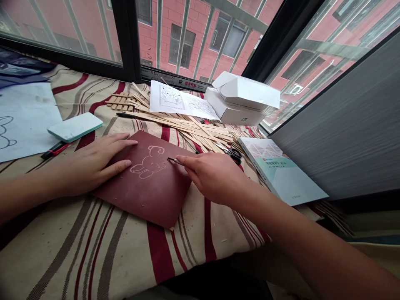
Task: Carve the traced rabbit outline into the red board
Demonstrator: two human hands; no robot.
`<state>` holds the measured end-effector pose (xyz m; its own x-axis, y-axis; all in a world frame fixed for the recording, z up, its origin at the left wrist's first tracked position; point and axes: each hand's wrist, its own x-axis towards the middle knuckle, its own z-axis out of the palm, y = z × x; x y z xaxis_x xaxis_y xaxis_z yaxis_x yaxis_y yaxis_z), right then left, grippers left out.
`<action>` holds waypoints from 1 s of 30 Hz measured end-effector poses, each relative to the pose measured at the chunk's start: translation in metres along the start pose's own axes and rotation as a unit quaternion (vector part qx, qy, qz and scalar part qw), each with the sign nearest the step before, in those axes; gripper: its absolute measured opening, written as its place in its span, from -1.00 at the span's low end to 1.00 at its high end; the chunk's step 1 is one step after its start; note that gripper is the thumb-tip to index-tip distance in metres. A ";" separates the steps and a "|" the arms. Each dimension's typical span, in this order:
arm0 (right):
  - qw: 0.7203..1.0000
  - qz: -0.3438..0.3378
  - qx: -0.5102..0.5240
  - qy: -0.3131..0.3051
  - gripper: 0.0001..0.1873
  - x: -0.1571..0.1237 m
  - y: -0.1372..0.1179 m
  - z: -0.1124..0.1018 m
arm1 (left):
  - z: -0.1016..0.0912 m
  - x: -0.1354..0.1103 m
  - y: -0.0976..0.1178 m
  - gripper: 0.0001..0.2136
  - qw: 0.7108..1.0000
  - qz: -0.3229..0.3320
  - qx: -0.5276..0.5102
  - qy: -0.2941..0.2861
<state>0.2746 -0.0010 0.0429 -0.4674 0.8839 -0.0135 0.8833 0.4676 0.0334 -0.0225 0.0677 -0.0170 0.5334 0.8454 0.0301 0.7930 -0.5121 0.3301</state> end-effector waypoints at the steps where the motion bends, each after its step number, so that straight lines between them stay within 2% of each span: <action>1: 1.000 -0.006 -0.010 0.005 -0.54 0.000 -0.001 -0.001 | 0.000 0.000 0.001 -0.24 1.000 -0.002 0.001 -0.001; 5: 0.998 -0.020 -0.066 0.000 -0.54 0.001 -0.006 -0.005 | 0.000 0.002 0.003 -0.20 1.000 -0.010 0.002 0.013; 11: 0.985 -0.022 -0.141 -0.092 -0.51 0.011 -0.023 -0.025 | 0.001 0.001 0.004 -0.28 0.999 -0.002 0.011 0.044; 17: 0.976 0.048 -0.157 -0.143 -0.61 0.023 -0.043 -0.039 | -0.002 -0.001 0.006 -0.44 0.998 -0.021 0.016 0.051; 20: 0.971 -0.002 -0.187 -0.153 -0.62 0.026 -0.036 -0.041 | -0.003 0.000 0.006 -0.47 0.999 -0.013 0.016 0.046; 23: 0.958 -0.084 -0.222 -0.159 -0.47 0.026 -0.019 -0.041 | -0.004 0.000 0.006 -0.50 0.999 -0.006 0.020 0.042; 25: 0.958 -0.098 -0.216 -0.159 -0.41 0.025 -0.011 -0.038 | -0.005 0.000 0.007 -0.54 0.999 -0.003 0.021 0.040; 30: 0.978 0.027 -0.136 -0.154 -0.56 0.021 -0.021 -0.031 | -0.004 -0.004 0.007 -0.67 0.999 0.010 0.015 0.044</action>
<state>0.2454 0.0075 0.0734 -0.3496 0.8863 -0.3037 0.8450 0.4383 0.3065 -0.0209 0.0612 -0.0109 0.5230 0.8440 0.1189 0.7915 -0.5327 0.2995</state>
